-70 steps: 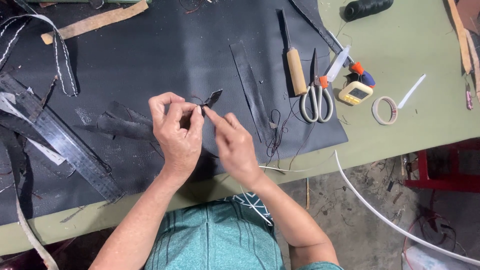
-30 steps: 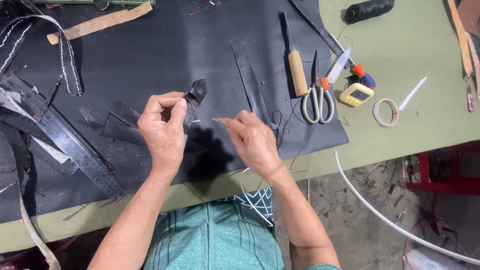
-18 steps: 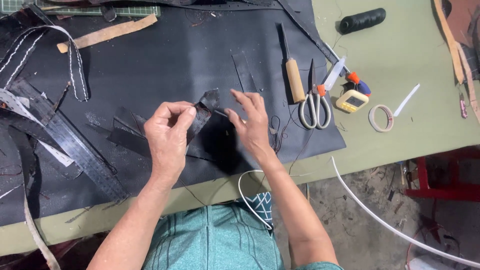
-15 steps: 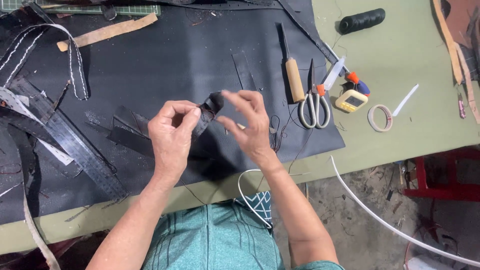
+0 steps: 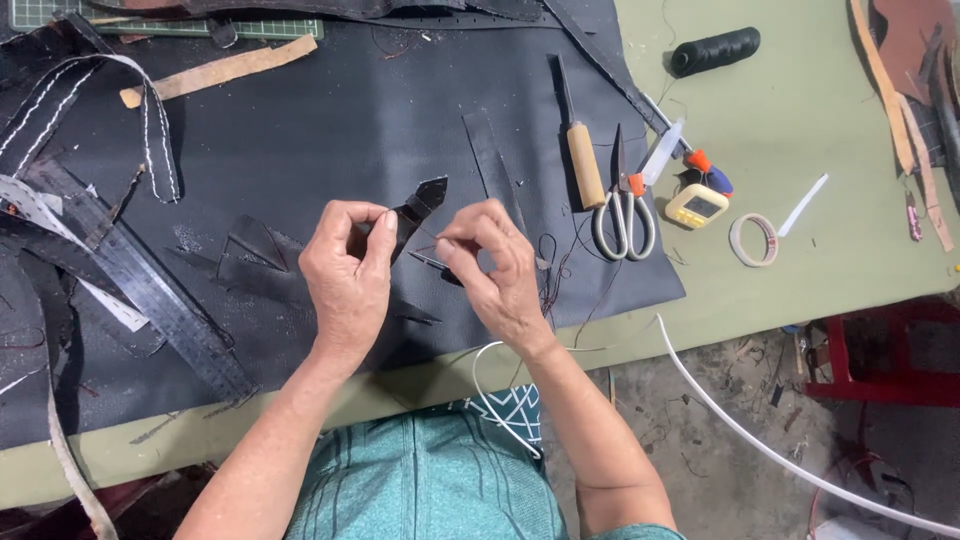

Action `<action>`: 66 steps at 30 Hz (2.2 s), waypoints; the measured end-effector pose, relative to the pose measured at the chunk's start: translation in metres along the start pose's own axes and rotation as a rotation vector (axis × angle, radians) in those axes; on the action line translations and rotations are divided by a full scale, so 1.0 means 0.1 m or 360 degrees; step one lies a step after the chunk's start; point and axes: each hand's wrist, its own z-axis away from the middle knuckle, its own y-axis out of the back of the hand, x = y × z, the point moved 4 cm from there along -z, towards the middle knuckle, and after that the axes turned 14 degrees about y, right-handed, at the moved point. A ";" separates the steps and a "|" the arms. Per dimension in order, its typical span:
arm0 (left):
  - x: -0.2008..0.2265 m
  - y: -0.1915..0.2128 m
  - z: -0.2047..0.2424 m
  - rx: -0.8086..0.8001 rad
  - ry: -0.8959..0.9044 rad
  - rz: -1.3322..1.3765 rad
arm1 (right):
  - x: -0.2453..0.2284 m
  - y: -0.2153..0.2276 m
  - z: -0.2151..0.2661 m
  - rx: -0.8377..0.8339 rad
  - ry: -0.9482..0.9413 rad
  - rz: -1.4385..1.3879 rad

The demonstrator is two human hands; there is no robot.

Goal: Hand-stitching leather components using a saddle stitch technique with an awl, needles, and thread.

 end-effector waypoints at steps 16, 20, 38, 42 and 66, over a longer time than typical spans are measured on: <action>-0.05 -0.16 0.07 -0.0316 0.0525 0.0297 | 0.38 0.03 0.23 0.0342 -0.0768 -0.0674; -0.08 -0.12 0.02 -0.0440 0.0628 0.0213 | 0.54 -0.08 0.33 0.0504 -0.0965 -0.0942; -0.13 -0.15 0.05 -0.0632 0.0895 0.0304 | 0.74 -0.21 0.53 0.0553 -0.1391 -0.1426; -0.19 -0.06 0.03 -0.0449 0.0734 0.0177 | 0.56 -0.01 0.37 0.0343 -0.1018 -0.0940; 0.25 -0.18 0.18 -0.0326 0.0445 0.0039 | 0.61 0.05 0.10 0.0358 -0.1062 -0.1113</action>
